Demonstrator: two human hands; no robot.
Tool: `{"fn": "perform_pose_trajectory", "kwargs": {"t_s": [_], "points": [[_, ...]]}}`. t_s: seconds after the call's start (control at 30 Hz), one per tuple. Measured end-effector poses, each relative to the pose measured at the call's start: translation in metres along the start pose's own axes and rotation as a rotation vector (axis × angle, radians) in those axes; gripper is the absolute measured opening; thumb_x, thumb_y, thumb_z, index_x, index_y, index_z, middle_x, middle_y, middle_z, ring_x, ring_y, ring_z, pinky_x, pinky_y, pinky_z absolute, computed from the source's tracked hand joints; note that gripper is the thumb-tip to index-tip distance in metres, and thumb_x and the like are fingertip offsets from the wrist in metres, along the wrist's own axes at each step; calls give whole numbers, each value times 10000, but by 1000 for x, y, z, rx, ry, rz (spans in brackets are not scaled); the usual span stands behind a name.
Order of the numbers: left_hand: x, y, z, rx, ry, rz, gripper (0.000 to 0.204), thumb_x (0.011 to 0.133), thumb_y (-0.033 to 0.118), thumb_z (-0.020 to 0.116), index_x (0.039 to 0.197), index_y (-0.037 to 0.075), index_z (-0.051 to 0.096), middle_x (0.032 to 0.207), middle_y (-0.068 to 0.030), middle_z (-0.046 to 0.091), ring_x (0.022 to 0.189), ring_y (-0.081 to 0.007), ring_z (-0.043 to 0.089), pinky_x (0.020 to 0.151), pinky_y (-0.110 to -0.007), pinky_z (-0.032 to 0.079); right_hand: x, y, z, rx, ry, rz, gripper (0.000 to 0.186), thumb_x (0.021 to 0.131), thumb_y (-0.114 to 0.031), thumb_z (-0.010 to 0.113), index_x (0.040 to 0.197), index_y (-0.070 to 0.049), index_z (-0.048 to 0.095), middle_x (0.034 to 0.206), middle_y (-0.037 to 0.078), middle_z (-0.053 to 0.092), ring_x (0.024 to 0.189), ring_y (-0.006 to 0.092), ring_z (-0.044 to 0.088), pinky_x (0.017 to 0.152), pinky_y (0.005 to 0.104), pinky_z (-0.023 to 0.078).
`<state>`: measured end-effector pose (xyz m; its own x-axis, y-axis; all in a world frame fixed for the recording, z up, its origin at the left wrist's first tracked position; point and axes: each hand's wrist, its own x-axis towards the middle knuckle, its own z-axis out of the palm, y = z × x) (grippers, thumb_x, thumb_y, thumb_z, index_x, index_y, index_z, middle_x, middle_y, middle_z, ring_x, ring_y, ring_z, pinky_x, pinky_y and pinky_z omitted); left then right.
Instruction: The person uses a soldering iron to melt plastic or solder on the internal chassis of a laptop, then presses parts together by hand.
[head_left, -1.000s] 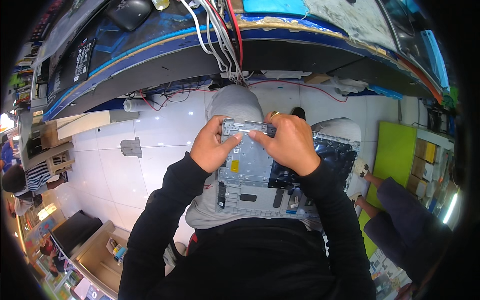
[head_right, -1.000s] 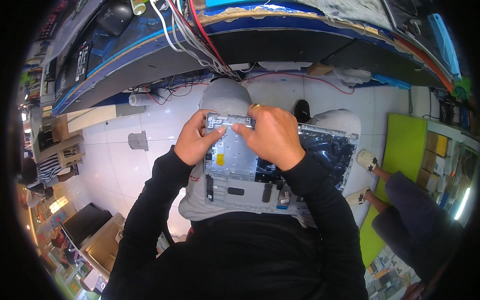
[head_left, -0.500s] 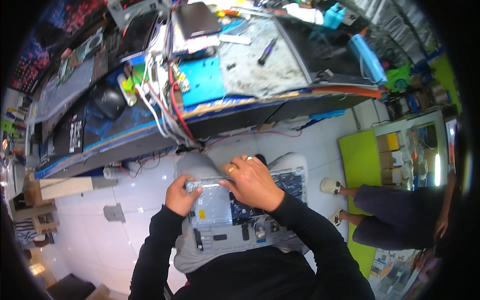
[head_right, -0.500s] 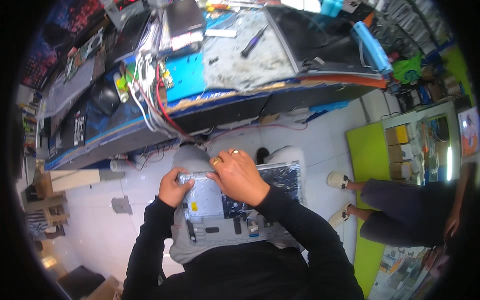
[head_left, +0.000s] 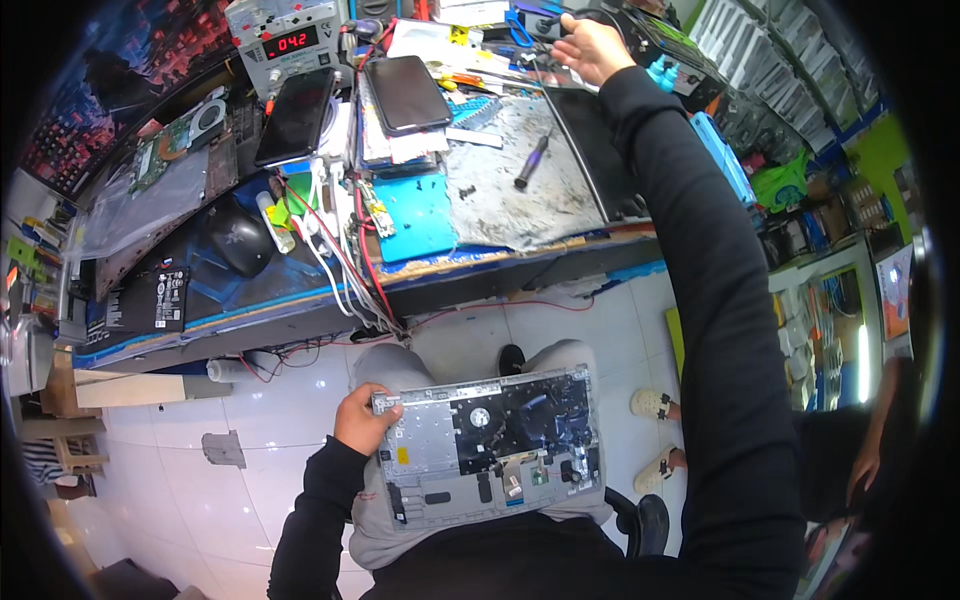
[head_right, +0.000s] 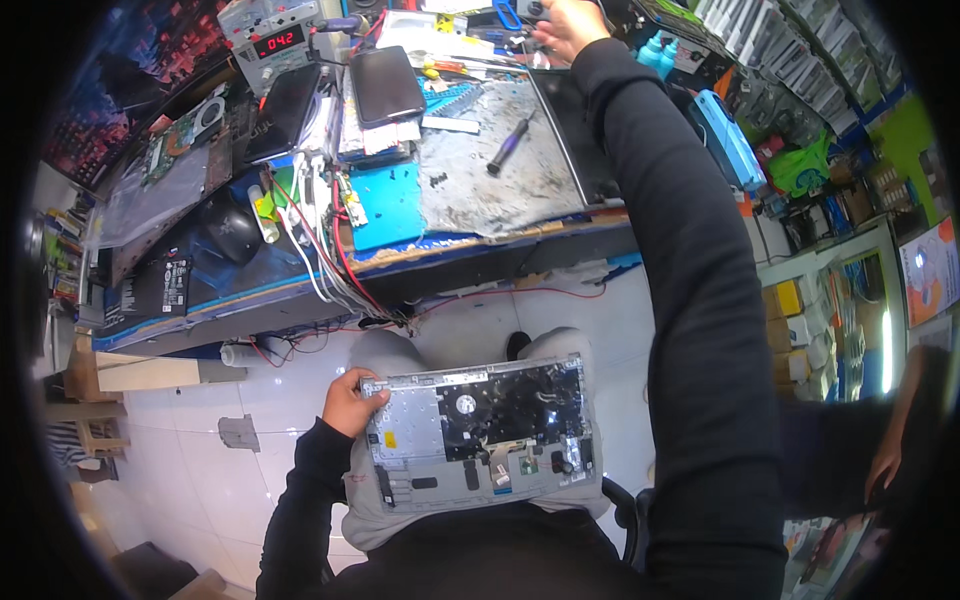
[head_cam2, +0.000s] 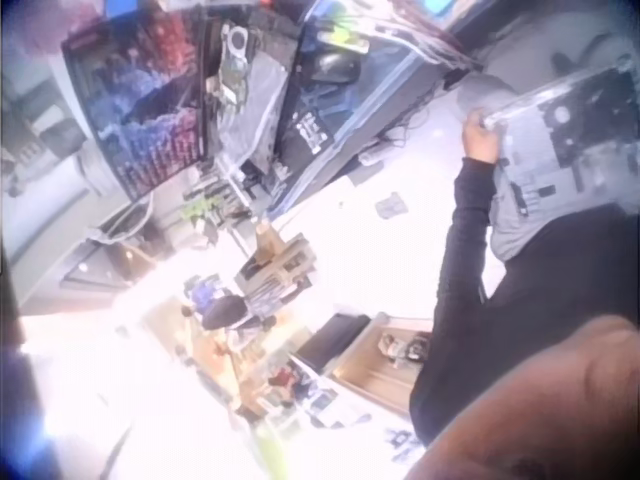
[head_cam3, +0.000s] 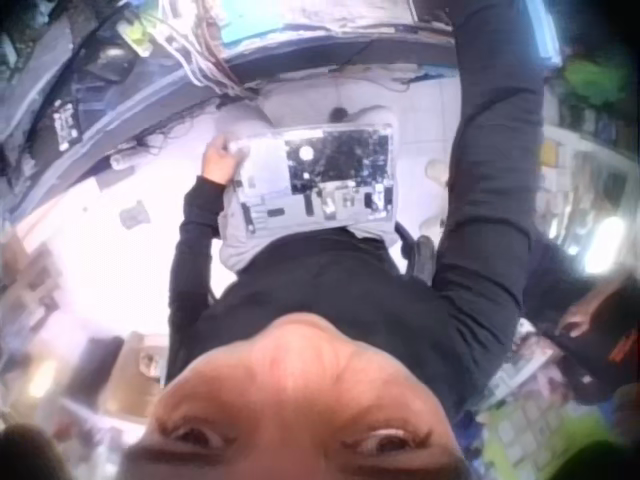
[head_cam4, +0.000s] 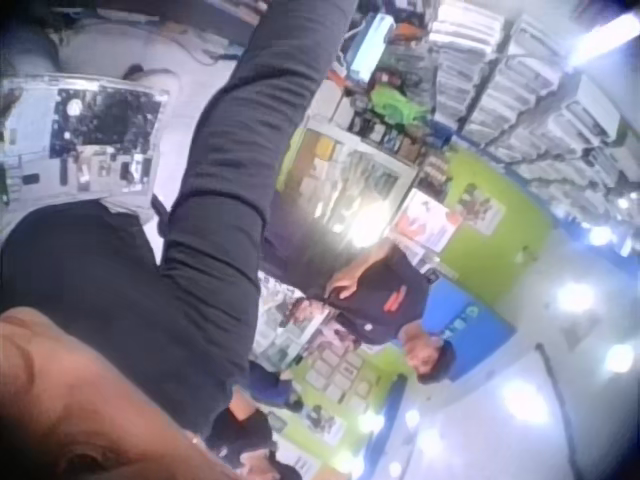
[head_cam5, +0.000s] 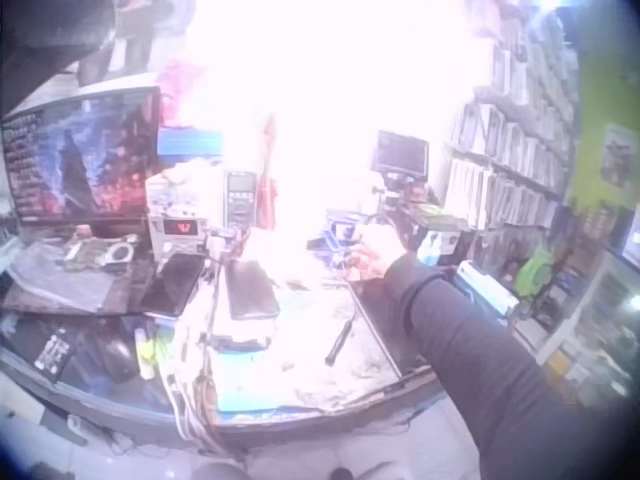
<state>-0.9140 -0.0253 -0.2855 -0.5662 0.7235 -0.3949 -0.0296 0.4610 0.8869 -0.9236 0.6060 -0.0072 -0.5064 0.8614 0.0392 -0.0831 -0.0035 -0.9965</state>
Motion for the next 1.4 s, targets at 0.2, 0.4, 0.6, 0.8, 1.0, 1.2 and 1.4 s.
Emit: {"fn": "perform_pose_trajectory", "kwargs": {"t_s": [0.2, 0.4, 0.6, 0.8, 1.0, 1.2, 1.4], "points": [[18, 3, -32, 10, 22, -39, 312, 813, 137, 849, 1066, 25, 707, 785, -41, 664, 661, -110, 571, 624, -296, 477, 64, 1, 41, -847, 184, -335, 399, 1023, -392, 646, 1115, -12, 724, 948, 134, 760, 905, 216, 752, 766, 339, 599], [46, 23, -42, -17, 70, -26, 297, 823, 114, 838, 1069, 15, 704, 818, -51, 685, 697, -118, 599, 659, -294, 495, 46, -14, 60, -1070, 304, -1005, 583, 1059, -480, 518, 824, 17, 712, 794, 252, 707, 777, 401, 706, 732, 499, 534], [54, 22, -37, -1, 29, -82, 317, 825, 110, 840, 1083, -4, 694, 868, -73, 713, 755, -129, 650, 710, -295, 527, 48, -26, 31, -1207, 191, -606, 431, 1011, -407, 571, 989, -8, 735, 837, 166, 753, 722, 264, 744, 688, 404, 578], [50, 8, -34, -129, 30, -87, 319, 830, 108, 836, 1093, -2, 693, 849, -60, 699, 741, -120, 629, 689, -289, 513, 82, 15, 9, -1126, 140, -549, 358, 972, -357, 569, 1020, -69, 776, 757, 69, 767, 744, 194, 769, 739, 345, 586], [42, 14, -43, -89, 64, -69, 328, 833, 109, 834, 1101, -9, 686, 849, -62, 691, 740, -124, 625, 684, -289, 510, 59, 7, 46, -1340, 54, -599, 379, 953, -372, 537, 912, -83, 778, 758, 88, 756, 835, 301, 748, 836, 414, 555], [31, 8, -34, -57, 41, -11, 329, 833, 124, 837, 1096, -6, 689, 852, -71, 692, 729, -131, 615, 680, -294, 507, 67, -12, 23, -1491, 25, -561, 381, 985, -367, 539, 984, -57, 761, 837, 99, 780, 815, 258, 766, 811, 362, 578], [4, 13, -40, 30, 9, -15, 330, 826, 150, 842, 1083, 0, 701, 812, -73, 681, 698, -144, 602, 666, -311, 503, -11, -60, -2, -635, 5, -399, 373, 1036, -353, 578, 1085, -2, 696, 897, 150, 753, 771, 265, 755, 679, 375, 601]]}}
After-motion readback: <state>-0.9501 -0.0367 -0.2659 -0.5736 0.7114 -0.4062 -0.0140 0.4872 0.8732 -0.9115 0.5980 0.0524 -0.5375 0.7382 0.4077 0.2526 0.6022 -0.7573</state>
